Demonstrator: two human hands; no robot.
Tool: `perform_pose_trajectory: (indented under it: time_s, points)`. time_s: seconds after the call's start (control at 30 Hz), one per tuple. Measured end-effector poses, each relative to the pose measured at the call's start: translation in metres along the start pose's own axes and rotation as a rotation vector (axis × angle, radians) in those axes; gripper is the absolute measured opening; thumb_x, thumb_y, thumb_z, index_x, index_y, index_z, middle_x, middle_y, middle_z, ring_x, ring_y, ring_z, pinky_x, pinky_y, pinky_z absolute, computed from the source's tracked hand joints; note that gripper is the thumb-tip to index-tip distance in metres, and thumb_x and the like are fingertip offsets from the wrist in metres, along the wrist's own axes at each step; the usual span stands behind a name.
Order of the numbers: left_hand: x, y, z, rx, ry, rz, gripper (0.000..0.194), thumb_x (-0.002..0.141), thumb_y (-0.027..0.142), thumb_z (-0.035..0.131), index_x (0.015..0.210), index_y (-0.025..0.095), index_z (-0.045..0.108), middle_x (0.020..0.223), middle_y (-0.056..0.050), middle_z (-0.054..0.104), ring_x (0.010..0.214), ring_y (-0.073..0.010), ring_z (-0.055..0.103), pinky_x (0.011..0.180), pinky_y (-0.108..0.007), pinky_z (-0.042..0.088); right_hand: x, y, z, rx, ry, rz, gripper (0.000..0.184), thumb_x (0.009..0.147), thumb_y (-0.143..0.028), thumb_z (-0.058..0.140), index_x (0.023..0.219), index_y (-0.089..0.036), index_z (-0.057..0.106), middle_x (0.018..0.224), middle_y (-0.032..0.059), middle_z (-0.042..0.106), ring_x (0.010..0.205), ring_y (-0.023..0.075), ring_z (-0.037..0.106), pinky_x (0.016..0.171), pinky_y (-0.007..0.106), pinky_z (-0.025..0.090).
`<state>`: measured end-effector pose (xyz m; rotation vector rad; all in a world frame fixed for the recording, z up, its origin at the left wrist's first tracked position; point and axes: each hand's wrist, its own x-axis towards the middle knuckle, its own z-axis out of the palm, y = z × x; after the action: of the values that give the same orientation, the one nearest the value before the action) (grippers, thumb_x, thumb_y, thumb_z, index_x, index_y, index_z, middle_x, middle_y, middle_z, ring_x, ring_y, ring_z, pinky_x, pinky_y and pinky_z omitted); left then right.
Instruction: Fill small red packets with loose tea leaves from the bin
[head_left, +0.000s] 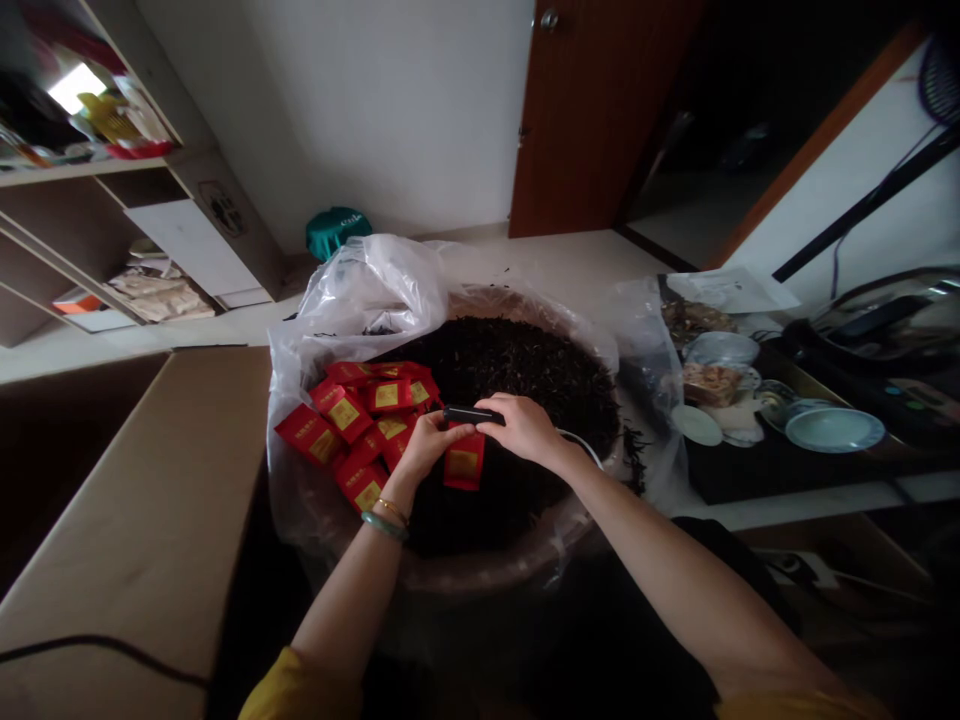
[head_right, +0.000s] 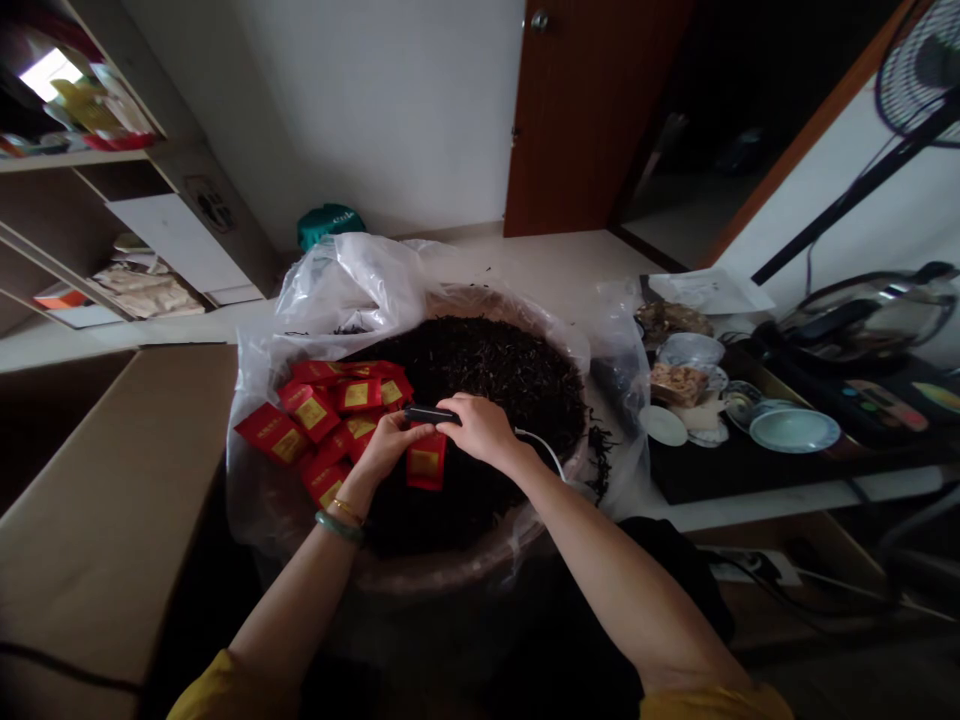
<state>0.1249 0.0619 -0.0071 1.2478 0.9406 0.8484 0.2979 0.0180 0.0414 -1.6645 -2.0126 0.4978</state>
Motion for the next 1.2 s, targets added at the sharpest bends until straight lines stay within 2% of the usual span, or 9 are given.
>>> perform_pose_trajectory:
  time_s: [0.17, 0.33, 0.43, 0.6, 0.67, 0.8, 1.0, 1.13, 1.2]
  points:
    - [0.000, 0.001, 0.000, -0.053, -0.005, -0.008, 0.039, 0.049, 0.036, 0.086, 0.077, 0.013, 0.071, 0.073, -0.002, 0.072, 0.069, -0.0160, 0.064, 0.071, -0.026, 0.049, 0.003, 0.009, -0.005, 0.134, -0.011, 0.023, 0.041, 0.074, -0.025, 0.072, 0.114, -0.020, 0.065, 0.113, 0.0083, 0.068, 0.104, 0.0235, 0.064, 0.093, 0.037, 0.048]
    - [0.002, 0.001, -0.002, -0.190, 0.099, -0.060, 0.044, 0.047, 0.033, 0.087, 0.082, 0.014, 0.069, 0.073, -0.001, 0.072, 0.065, -0.0145, 0.064, 0.067, -0.026, 0.051, 0.003, 0.030, -0.028, 0.157, -0.041, 0.111, 0.039, 0.073, -0.026, 0.072, 0.111, -0.020, 0.066, 0.111, 0.0075, 0.070, 0.101, 0.0229, 0.065, 0.090, 0.036, 0.049]
    - [0.002, 0.002, -0.005, -0.220, 0.188, -0.085, 0.045, 0.051, 0.037, 0.084, 0.088, 0.015, 0.070, 0.073, -0.001, 0.071, 0.064, -0.0147, 0.064, 0.063, -0.026, 0.050, 0.000, 0.041, -0.034, 0.118, -0.192, 0.104, 0.037, 0.070, -0.025, 0.074, 0.106, -0.022, 0.068, 0.105, 0.0053, 0.072, 0.093, 0.0215, 0.068, 0.084, 0.032, 0.051]
    - [0.001, 0.005, -0.005, -0.209, 0.287, -0.073, 0.037, 0.051, 0.045, 0.082, 0.068, 0.015, 0.067, 0.061, 0.002, 0.066, 0.054, -0.0124, 0.058, 0.055, -0.024, 0.047, -0.004, 0.042, -0.023, -0.116, -0.384, 0.109, 0.037, 0.058, -0.019, 0.078, 0.095, -0.022, 0.071, 0.094, 0.0065, 0.073, 0.085, 0.0255, 0.069, 0.071, 0.031, 0.052]
    - [0.000, 0.005, -0.003, -0.199, 0.292, -0.058, 0.037, 0.052, 0.046, 0.081, 0.064, 0.015, 0.065, 0.059, 0.003, 0.064, 0.052, -0.0110, 0.056, 0.053, -0.022, 0.044, -0.003, 0.038, -0.015, -0.079, -0.352, 0.107, 0.041, 0.059, -0.019, 0.078, 0.099, -0.022, 0.070, 0.096, 0.0073, 0.073, 0.088, 0.0253, 0.068, 0.074, 0.031, 0.052]
    - [-0.004, 0.006, 0.005, -0.181, 0.234, -0.039, 0.037, 0.057, 0.049, 0.078, 0.061, 0.015, 0.063, 0.055, 0.003, 0.061, 0.049, -0.0093, 0.052, 0.049, -0.021, 0.040, 0.003, 0.023, 0.001, 0.268, -0.137, 0.097, 0.036, 0.079, -0.028, 0.065, 0.114, -0.019, 0.063, 0.100, 0.0064, 0.072, 0.084, 0.0174, 0.068, 0.077, 0.028, 0.052]
    - [-0.010, 0.016, 0.010, -0.148, 0.137, -0.077, 0.037, 0.057, 0.050, 0.076, 0.063, 0.015, 0.067, 0.056, 0.001, 0.064, 0.050, -0.0117, 0.053, 0.048, -0.022, 0.041, 0.007, 0.006, 0.021, 0.358, 0.097, 0.081, 0.017, 0.080, -0.032, 0.060, 0.075, -0.018, 0.069, 0.073, 0.0026, 0.072, 0.067, 0.0170, 0.066, 0.067, 0.027, 0.051]
    - [-0.011, 0.018, 0.008, -0.080, 0.099, 0.015, 0.030, 0.058, 0.042, 0.078, 0.066, 0.014, 0.070, 0.063, -0.001, 0.067, 0.056, -0.0117, 0.055, 0.053, -0.021, 0.043, 0.007, 0.007, 0.026, 0.490, 0.038, 0.136, 0.021, 0.081, -0.036, 0.058, 0.076, -0.018, 0.066, 0.065, 0.0019, 0.068, 0.051, 0.0150, 0.062, 0.051, 0.025, 0.051]
    - [-0.009, 0.017, 0.005, -0.068, 0.161, 0.084, 0.027, 0.057, 0.037, 0.079, 0.065, 0.014, 0.070, 0.063, -0.001, 0.067, 0.058, -0.0112, 0.056, 0.055, -0.020, 0.044, 0.008, 0.009, 0.028, 0.645, -0.017, 0.170, 0.025, 0.081, -0.041, 0.057, 0.085, -0.017, 0.065, 0.069, 0.0031, 0.068, 0.051, 0.0152, 0.063, 0.050, 0.026, 0.053]
